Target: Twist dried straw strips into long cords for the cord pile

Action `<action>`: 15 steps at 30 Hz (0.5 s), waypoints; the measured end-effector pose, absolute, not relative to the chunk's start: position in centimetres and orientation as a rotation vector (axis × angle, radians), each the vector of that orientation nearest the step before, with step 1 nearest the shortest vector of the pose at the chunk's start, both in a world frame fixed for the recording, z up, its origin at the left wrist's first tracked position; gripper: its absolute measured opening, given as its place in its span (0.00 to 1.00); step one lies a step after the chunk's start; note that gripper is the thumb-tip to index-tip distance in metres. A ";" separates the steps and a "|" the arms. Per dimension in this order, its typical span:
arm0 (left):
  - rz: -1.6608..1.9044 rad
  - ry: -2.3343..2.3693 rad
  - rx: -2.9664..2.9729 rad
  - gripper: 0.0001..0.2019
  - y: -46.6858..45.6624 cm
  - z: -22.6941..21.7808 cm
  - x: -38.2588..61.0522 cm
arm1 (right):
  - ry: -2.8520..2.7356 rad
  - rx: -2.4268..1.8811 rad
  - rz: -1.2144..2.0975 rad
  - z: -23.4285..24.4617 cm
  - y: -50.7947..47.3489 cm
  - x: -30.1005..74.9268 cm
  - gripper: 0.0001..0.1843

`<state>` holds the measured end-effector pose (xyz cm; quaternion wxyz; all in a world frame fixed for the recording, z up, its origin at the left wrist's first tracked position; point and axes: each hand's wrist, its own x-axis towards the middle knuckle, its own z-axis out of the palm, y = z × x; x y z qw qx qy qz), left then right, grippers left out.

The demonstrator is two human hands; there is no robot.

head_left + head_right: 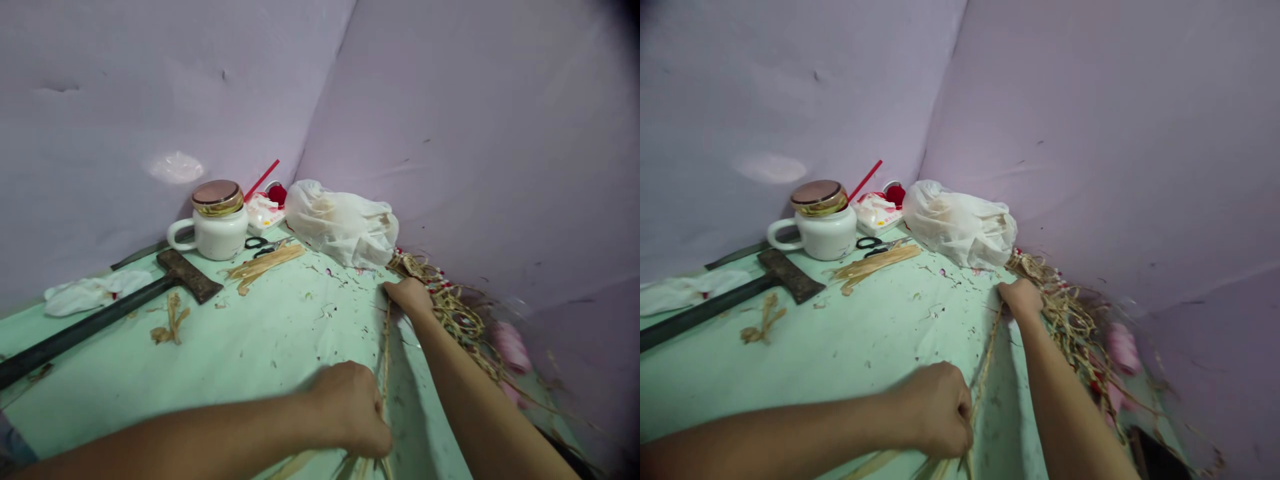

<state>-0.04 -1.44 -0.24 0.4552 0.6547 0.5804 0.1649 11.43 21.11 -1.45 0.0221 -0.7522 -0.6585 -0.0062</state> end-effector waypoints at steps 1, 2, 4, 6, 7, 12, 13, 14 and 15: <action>0.384 1.435 1.621 0.07 -1.4 -0.3 -0.1 | -2.047 -2.323 -0.019 -1.5 20.8 11.6 0.23; 0.370 1.435 1.626 0.09 -1.4 -0.3 -0.1 | -2.051 -2.311 -0.027 -1.5 20.5 11.7 0.22; 0.353 1.427 1.637 0.12 -1.4 -0.3 -0.2 | -2.067 -2.269 -0.061 -1.9 19.8 11.9 0.21; 0.347 1.430 1.643 0.14 -1.4 -0.2 -0.2 | -2.107 -2.194 -0.091 -2.3 19.4 12.2 0.21; 0.341 1.430 1.641 0.15 -1.4 -0.2 -0.2 | -2.124 -2.147 -0.097 -2.4 19.3 12.4 0.22; 0.375 1.473 1.550 0.14 -1.5 -0.2 0.1 | -2.028 -2.000 0.034 -2.9 20.5 13.3 0.19; 0.405 1.481 1.527 0.14 -1.5 -0.3 0.2 | -1.986 -2.003 0.088 -3.0 20.9 13.4 0.19; 0.438 1.488 1.511 0.14 -1.5 -0.4 0.3 | -1.940 -2.013 0.148 -3.1 21.3 13.4 0.19; 0.465 1.494 1.503 0.14 -1.5 -0.5 0.4 | -1.895 -2.024 0.201 -3.1 21.7 13.4 0.19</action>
